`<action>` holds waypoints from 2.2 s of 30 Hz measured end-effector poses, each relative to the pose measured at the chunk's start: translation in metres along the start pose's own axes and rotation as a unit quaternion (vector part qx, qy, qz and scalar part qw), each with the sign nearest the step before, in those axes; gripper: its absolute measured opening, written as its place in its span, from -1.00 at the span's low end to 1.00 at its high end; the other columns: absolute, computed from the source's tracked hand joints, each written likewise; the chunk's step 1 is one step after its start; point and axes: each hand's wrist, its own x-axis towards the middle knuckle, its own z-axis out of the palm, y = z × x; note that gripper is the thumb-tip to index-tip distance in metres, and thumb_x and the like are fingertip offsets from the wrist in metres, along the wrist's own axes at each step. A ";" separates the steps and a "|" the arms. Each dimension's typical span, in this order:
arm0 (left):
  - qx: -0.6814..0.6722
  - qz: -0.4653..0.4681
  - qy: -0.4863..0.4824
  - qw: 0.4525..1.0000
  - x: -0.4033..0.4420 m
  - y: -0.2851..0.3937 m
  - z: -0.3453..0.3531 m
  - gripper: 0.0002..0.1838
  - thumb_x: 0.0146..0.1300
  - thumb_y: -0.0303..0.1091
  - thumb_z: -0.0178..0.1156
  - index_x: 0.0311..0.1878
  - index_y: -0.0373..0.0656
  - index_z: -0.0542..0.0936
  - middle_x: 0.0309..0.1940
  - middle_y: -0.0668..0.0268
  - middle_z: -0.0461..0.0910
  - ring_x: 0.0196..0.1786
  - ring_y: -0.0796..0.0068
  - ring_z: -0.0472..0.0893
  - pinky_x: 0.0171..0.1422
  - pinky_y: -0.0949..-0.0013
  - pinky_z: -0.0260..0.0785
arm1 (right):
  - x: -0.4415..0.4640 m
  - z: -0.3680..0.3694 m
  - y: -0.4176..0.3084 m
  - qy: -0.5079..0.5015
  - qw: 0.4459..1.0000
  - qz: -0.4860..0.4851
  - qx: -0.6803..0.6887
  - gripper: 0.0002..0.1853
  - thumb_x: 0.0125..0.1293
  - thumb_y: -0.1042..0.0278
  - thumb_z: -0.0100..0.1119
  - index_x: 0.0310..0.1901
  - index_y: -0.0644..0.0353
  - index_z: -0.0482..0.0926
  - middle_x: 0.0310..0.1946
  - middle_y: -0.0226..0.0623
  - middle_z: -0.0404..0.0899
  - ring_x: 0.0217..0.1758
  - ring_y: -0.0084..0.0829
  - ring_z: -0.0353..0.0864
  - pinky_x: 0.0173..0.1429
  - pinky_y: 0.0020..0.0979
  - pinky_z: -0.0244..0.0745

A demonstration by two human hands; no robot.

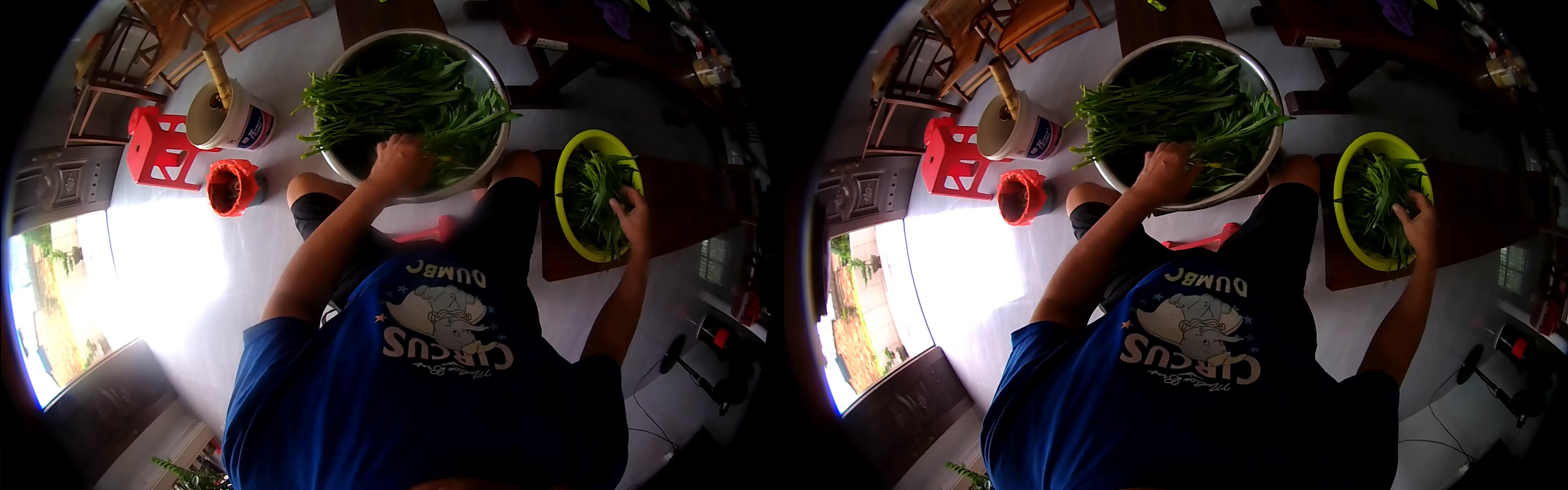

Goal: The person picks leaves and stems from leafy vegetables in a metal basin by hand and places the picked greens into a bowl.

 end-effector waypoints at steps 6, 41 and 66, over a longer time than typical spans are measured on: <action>0.056 0.034 -0.040 0.997 -0.020 0.034 0.013 -0.53 0.39 -0.20 0.17 0.26 -0.27 0.45 0.25 -0.02 0.45 0.32 -0.12 0.39 0.34 -0.18 0.26 | 0.003 -0.034 -0.025 0.022 0.996 -0.016 -0.090 -0.42 0.21 0.11 0.51 0.16 0.30 0.60 0.02 0.12 0.66 0.09 0.05 0.66 0.12 -0.11 0.55; 0.352 -0.030 -0.031 0.935 0.068 -0.093 -0.089 -0.77 0.35 -0.24 0.15 -0.12 -0.16 0.67 -0.28 0.13 0.67 -0.29 0.22 0.67 -0.28 0.17 0.53 | 0.030 0.201 -0.342 -0.081 0.942 -0.325 0.026 -0.68 0.36 0.13 0.28 -0.17 0.30 0.64 -0.16 0.01 0.62 0.03 0.01 0.57 0.16 -0.01 0.47; 0.451 0.110 0.082 0.882 0.124 -0.146 -0.104 -0.74 0.38 -0.17 0.15 -0.06 -0.11 0.67 -0.22 0.22 0.69 -0.30 0.29 0.67 -0.32 0.12 0.43 | -0.005 0.195 -0.336 0.080 0.916 -0.379 0.104 -0.60 0.27 0.12 0.44 -0.08 0.30 0.62 0.01 0.00 0.54 0.22 -0.03 0.43 0.32 0.05 0.31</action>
